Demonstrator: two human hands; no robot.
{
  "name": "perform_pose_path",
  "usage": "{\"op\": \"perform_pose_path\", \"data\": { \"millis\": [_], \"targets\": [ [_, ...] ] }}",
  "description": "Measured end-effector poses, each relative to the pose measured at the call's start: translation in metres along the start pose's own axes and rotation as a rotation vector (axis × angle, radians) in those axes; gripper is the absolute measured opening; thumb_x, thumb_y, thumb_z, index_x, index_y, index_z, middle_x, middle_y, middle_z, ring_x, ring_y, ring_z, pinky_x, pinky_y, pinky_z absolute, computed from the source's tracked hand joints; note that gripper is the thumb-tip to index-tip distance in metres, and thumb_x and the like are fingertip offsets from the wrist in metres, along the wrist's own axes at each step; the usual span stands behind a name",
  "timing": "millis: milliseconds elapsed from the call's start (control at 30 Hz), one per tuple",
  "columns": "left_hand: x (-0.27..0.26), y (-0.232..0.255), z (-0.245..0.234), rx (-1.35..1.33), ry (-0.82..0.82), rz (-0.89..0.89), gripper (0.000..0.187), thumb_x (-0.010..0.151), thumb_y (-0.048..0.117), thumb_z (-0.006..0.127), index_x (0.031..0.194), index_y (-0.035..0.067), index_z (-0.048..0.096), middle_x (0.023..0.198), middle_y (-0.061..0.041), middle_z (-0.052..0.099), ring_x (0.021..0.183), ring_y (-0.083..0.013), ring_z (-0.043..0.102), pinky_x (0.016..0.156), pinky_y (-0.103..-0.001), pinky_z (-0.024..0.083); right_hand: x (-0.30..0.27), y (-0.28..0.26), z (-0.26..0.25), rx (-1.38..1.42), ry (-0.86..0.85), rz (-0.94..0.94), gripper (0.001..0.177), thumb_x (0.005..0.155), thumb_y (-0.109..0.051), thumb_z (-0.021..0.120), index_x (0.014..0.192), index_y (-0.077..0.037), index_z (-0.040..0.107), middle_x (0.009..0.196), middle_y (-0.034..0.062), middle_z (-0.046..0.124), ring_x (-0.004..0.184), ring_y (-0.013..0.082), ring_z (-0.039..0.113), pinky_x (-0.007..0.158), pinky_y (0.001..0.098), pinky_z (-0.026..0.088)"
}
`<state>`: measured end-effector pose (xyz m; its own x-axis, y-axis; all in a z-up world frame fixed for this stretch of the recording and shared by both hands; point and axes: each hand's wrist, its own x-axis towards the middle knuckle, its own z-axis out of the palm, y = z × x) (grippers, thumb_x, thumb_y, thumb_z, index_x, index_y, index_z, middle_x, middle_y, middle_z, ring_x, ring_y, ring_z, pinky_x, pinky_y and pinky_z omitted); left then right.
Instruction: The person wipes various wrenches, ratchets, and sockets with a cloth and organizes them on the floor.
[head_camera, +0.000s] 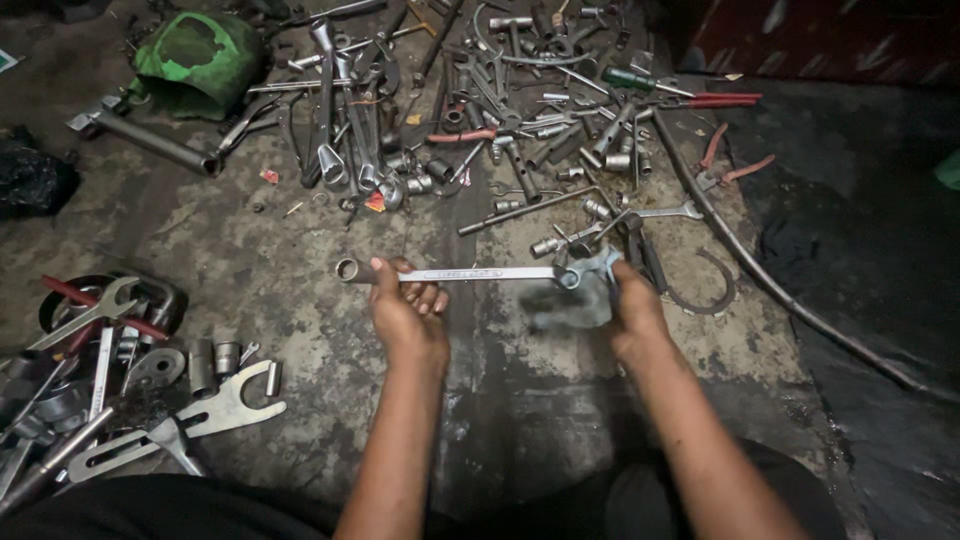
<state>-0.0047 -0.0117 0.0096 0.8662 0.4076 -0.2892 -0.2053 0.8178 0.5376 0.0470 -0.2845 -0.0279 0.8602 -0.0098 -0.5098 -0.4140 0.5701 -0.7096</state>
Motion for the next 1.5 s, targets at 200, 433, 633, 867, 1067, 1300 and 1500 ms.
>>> {"op": "perform_pose_path", "data": {
  "millis": [200,433,633,867,1067,1300,1500],
  "targets": [
    [0.007,-0.002,-0.007,-0.017,0.026,0.017,0.042,0.104,0.049,0.051,0.085,0.012,0.052,0.060,0.005,0.031,0.049,-0.0099,0.029,0.051,-0.031,0.027,-0.016,-0.002,0.015,-0.132,-0.041,-0.078,0.032,0.104,-0.039,0.056,0.115,-0.011,0.068,0.105,0.0051,0.074,0.092,0.0203,0.070,0.079,0.0357,0.056],
    [0.013,-0.006,-0.012,0.003,0.074,0.008,0.039,0.103,0.048,0.054,0.088,0.011,0.054,0.060,0.005,0.033,0.049,-0.0099,0.029,0.049,-0.031,0.027,-0.036,-0.005,0.032,-0.046,-0.215,-0.101,0.019,0.098,-0.015,0.066,0.115,-0.010,0.067,0.108,0.0027,0.073,0.099,0.0177,0.068,0.085,0.0363,0.056],
    [0.010,-0.012,-0.008,0.142,-0.008,0.036,0.032,0.104,0.038,0.057,0.090,0.009,0.054,0.063,0.004,0.038,0.049,-0.0094,0.033,0.048,-0.030,0.030,-0.026,0.000,0.019,-0.044,-0.231,-0.020,0.021,0.095,-0.010,0.065,0.116,-0.011,0.065,0.104,0.0028,0.071,0.097,0.0195,0.068,0.087,0.0379,0.057],
    [0.006,-0.006,0.002,0.291,-0.132,0.179,0.026,0.104,0.031,0.058,0.092,0.008,0.055,0.069,0.002,0.050,0.051,-0.0068,0.039,0.046,-0.027,0.034,-0.017,0.002,0.017,-0.327,-0.139,-0.151,0.024,0.092,-0.008,0.069,0.116,-0.011,0.068,0.100,0.0001,0.071,0.097,0.0160,0.065,0.087,0.0327,0.052],
    [0.000,0.004,0.013,0.529,-0.325,0.200,0.020,0.106,0.023,0.058,0.095,0.007,0.058,0.074,0.002,0.053,0.056,-0.0044,0.043,0.049,-0.024,0.037,-0.027,-0.005,0.020,-0.345,-0.105,0.148,0.018,0.088,-0.018,0.066,0.104,-0.011,0.068,0.088,0.0079,0.072,0.069,0.0255,0.068,0.061,0.0423,0.055],
    [-0.001,0.023,0.022,0.625,-0.431,0.196,0.018,0.105,0.020,0.060,0.096,0.005,0.059,0.076,0.000,0.058,0.059,-0.0067,0.049,0.052,-0.025,0.042,-0.043,-0.012,0.027,-0.576,-0.240,0.079,0.023,0.091,-0.024,0.072,0.105,-0.005,0.070,0.089,0.0063,0.075,0.078,0.0200,0.072,0.066,0.0368,0.059],
    [0.002,0.034,0.023,0.747,-0.481,0.236,0.014,0.102,0.017,0.062,0.098,0.004,0.061,0.077,-0.002,0.062,0.060,-0.0086,0.053,0.054,-0.026,0.045,-0.051,-0.017,0.028,-1.055,-0.237,0.211,0.043,0.089,-0.031,0.074,0.125,-0.009,0.071,0.125,0.0060,0.073,0.123,0.0180,0.058,0.103,0.0365,0.041]
  ]
}}
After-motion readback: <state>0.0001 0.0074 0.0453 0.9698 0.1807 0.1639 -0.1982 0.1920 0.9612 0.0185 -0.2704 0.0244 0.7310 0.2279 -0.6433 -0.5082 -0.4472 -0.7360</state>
